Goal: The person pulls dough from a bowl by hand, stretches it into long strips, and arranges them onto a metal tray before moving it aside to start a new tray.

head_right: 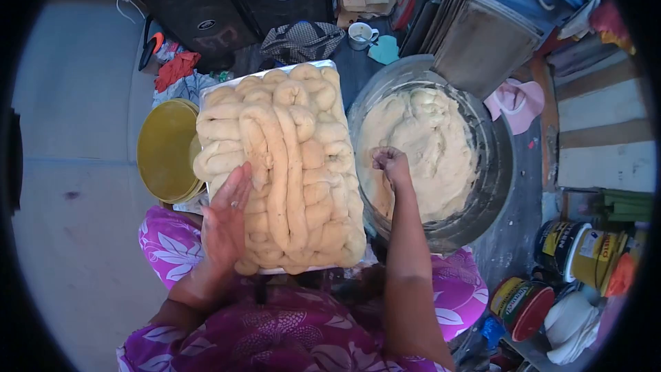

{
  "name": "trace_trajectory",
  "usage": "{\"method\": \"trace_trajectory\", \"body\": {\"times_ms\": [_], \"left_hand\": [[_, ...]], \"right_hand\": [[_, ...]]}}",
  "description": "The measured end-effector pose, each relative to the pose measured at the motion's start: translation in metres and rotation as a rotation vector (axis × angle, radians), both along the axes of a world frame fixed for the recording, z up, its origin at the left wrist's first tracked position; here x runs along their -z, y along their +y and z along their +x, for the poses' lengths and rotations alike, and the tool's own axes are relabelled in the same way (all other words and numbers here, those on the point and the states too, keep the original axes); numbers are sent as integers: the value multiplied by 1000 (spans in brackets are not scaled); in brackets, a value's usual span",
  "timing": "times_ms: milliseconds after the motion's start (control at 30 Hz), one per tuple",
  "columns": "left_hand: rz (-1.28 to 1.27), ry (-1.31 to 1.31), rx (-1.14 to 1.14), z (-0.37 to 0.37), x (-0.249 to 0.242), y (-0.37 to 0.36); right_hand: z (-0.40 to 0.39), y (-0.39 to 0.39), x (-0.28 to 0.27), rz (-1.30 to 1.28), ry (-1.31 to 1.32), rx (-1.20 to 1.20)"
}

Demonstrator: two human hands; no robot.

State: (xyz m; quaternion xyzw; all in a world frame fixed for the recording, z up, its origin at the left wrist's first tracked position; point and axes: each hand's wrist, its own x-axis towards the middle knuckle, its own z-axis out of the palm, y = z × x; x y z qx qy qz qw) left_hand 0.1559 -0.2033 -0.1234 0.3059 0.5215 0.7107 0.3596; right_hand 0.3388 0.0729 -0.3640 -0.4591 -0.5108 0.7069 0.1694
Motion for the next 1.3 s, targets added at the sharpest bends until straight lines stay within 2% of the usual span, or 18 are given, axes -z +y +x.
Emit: {"method": "trace_trajectory", "body": {"times_ms": [33, 100, 167, 233, 267, 333, 367, 433, 500, 567, 600, 633, 700, 767, 867, 1067, 1267, 1300], "left_hand": [[27, -71, -11, 0, 0, -2], [22, -143, -15, 1, -3, -7], [21, -206, -14, 3, -3, -12], [23, -292, -16, 4, 2, -16], [45, -289, -14, 5, 1, -18], [23, -365, -7, 10, -1, -21], [39, -363, -6, 11, 1, -22], [-12, -384, 25, 16, 7, -21], [-15, -419, 48, 20, 7, -21], [-20, -453, 74, 22, 6, -22], [-3, -454, 72, 23, 6, -23], [16, -455, 69, 23, 6, -24], [32, -480, 74, 23, 8, -25], [45, -511, 81, 21, 11, -25], [57, -519, 120, 20, 14, -23], [38, -482, 98, 26, 6, -22], [-1, -499, 99, 19, -1, -23], [-50, -336, 55, 12, 0, -22]], "right_hand": [[-6, -5, -63, -55, 100, -6], [-11, -17, -142, 26, 208, -166], [-25, -43, -217, 239, 142, -402], [-43, -79, -268, 537, 68, -615], [-50, -94, -274, 559, 64, -616], [-62, -119, -282, 922, 157, -847], [-67, -126, -284, 938, 153, -850], [-79, -136, -286, 1013, -222, -921], [-90, -139, -280, 991, -267, -845], [-98, -139, -256, 1222, -111, -423], [-92, -141, -257, 1112, -239, -544], [-86, -151, -254, 1122, -238, -542], [-66, -187, -239, 1476, -342, -561], [-41, -223, -230, 1366, -438, -696], [-14, -252, -227, 1300, -409, -748], [-59, -199, -230, 1420, -564, -695], [-109, -163, -228, 1354, -499, -505], [-105, -168, -229, 1352, -495, -502]]}}
